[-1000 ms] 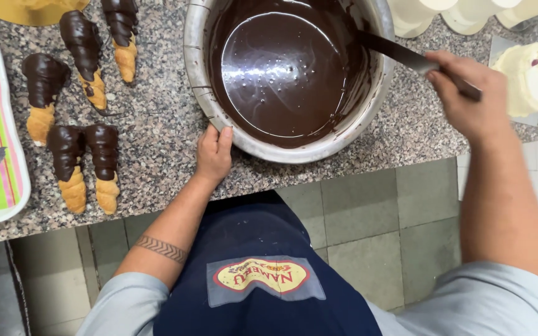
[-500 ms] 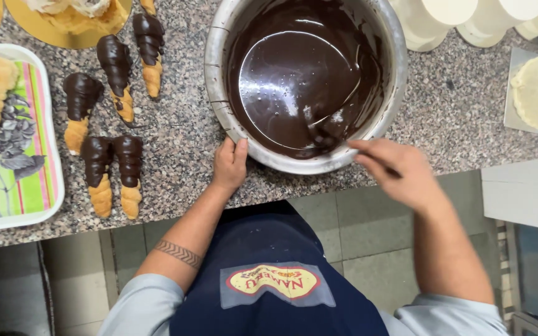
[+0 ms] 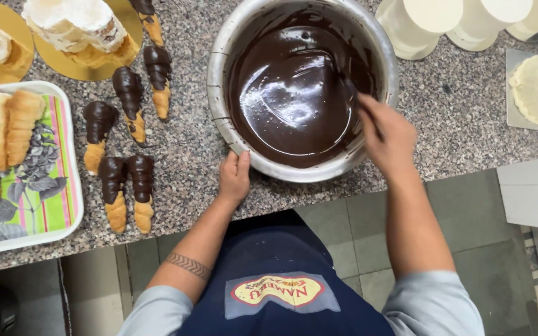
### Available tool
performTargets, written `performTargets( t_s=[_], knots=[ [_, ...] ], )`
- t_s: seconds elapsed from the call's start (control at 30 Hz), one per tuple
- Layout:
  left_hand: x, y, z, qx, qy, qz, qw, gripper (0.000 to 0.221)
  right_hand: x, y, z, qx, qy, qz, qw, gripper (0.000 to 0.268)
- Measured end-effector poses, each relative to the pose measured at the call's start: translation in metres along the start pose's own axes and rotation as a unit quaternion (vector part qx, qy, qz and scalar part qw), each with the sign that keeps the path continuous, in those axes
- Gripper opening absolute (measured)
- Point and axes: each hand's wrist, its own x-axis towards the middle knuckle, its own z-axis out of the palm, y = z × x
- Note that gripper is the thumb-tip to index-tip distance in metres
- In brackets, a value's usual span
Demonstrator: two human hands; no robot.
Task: The person stirs a bowl of melted chocolate with a spatula and dips cream horns into it one at a time. They place the chocolate-covered cream horns onto the counter next to a tray of plain ones.
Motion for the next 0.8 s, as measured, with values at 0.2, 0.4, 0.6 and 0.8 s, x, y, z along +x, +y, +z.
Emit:
performTargets(
  t_s=[0.2,0.4,0.6,0.8],
  knots=[
    [0.000,-0.003,0.001,0.010,0.000,0.004,1.000,0.042,-0.041,-0.043,-0.017,0.117,-0.161,0.045,0.979,0.028],
    [0.000,0.005,-0.018,0.053,-0.074,-0.203,0.975,0.057,-0.014,-0.062,0.032,0.191,-0.088,0.024,0.977,0.028],
    [-0.018,0.088,-0.016,-0.299,-0.253,-0.321,0.862,0.064,-0.038,-0.074,0.017,0.140,-0.092,0.025,0.986,0.034],
    [-0.004,0.137,0.019,-0.468,-0.176,-0.375,0.780,0.042,-0.043,-0.099,0.001,0.145,-0.117,-0.116,0.975,0.049]
  ],
)
